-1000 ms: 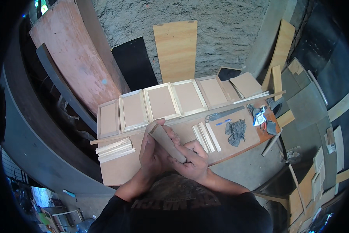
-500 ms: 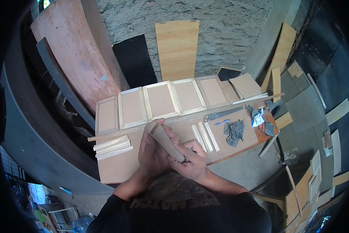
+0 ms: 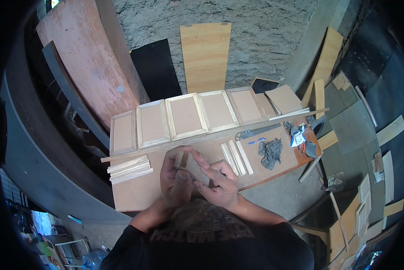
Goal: Measuring and cutting small wooden strips on a workbench.
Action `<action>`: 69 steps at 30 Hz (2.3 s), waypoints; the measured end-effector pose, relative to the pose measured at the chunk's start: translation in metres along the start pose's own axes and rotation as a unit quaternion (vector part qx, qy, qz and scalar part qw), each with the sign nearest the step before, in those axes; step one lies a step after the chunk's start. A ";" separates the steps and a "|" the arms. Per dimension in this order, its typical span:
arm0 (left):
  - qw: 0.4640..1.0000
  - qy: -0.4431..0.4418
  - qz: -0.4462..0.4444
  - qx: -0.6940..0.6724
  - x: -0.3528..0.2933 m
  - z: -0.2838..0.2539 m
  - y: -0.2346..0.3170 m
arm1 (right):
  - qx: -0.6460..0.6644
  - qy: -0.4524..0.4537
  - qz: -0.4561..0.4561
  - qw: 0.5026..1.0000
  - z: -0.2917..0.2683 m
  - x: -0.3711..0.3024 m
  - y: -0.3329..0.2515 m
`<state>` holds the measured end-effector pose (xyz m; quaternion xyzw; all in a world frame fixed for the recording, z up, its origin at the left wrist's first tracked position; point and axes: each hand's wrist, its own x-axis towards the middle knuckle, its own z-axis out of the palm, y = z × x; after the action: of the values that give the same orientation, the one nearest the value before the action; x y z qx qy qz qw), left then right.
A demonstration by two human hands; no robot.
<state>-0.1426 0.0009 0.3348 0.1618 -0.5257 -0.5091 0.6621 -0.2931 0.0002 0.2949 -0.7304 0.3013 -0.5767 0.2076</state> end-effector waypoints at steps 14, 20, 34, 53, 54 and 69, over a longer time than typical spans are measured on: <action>0.985 0.140 -0.099 -0.010 0.010 -0.005 -0.007 | 0.006 -0.071 0.101 0.992 0.001 0.008 0.004; 0.977 0.166 -0.130 -0.038 0.012 -0.008 -0.012 | 0.008 -0.083 0.122 0.989 0.000 0.010 0.005; 0.963 0.203 -0.151 -0.093 0.013 -0.015 -0.020 | 0.009 -0.097 0.151 0.984 0.003 0.010 0.007; 0.954 0.245 -0.087 -0.150 0.020 -0.034 -0.012 | 0.009 -0.150 0.186 0.971 0.008 0.015 -0.002; 0.954 0.246 -0.088 -0.150 0.020 -0.034 -0.012 | 0.006 -0.152 0.190 0.970 0.008 0.015 -0.002; 0.950 0.258 -0.085 -0.153 0.023 -0.037 -0.012 | 0.072 -0.168 0.277 0.943 0.002 0.009 0.005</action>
<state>-0.1182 -0.0361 0.3234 0.2283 -0.2373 -0.5789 0.7460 -0.2907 -0.0096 0.2978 -0.6875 0.4102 -0.3856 0.4587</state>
